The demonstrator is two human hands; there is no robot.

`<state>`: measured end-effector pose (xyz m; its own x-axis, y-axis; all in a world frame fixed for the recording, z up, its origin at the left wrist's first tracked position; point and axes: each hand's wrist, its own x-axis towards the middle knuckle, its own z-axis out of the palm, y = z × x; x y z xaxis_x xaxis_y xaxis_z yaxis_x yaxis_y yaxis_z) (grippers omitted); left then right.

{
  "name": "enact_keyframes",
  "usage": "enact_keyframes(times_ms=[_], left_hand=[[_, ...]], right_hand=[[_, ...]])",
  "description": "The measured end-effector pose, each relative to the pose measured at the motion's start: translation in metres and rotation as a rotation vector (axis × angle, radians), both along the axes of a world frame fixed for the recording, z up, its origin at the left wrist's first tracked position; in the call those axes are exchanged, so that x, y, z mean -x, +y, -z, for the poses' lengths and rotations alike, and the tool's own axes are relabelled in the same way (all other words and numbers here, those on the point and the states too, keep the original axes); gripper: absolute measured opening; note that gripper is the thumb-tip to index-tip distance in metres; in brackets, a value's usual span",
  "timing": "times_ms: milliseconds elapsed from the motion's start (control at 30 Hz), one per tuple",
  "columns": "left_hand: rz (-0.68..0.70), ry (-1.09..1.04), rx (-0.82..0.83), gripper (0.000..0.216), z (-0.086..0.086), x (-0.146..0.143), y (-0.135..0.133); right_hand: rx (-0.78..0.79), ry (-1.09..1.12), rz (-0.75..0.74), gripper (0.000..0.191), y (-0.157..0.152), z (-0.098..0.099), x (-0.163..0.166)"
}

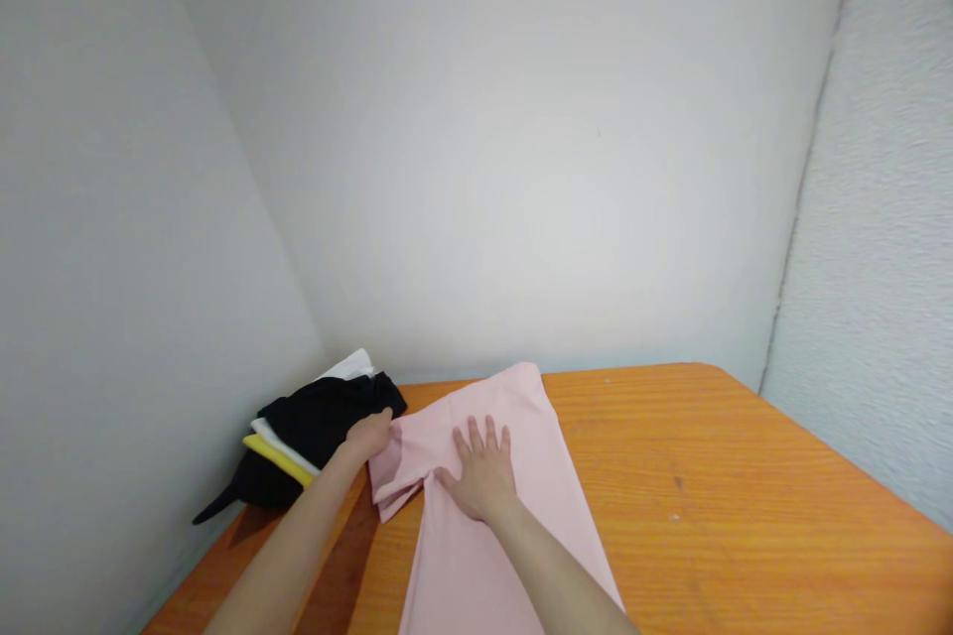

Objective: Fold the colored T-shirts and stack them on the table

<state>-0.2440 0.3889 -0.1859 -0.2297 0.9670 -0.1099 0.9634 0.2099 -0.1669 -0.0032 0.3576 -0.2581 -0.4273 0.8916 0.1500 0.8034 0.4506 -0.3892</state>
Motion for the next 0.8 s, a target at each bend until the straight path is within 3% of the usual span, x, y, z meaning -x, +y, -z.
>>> enact_keyframes(times_ms=[133,367,533,667,800], left_hand=[[0.006,-0.070,0.063,0.033,-0.009,0.007,0.007],[-0.008,-0.124,0.090,0.027,-0.004,0.001,0.003],[-0.079,-0.302,0.072,0.027,-0.031,-0.007,0.018],[-0.083,-0.493,0.048,0.031,-0.051,-0.040,0.043],[0.117,-0.684,0.036,0.045,-0.043,-0.091,0.064]], right_hand=[[0.001,-0.007,-0.001,0.082,0.000,-0.002,0.002],[0.014,-0.013,0.002,0.082,0.002,-0.003,0.006],[0.006,-0.019,0.002,0.084,0.005,-0.002,0.004],[0.034,-0.044,0.004,0.082,0.006,-0.006,0.002],[0.074,-0.102,-0.021,0.076,-0.011,-0.019,0.001]])
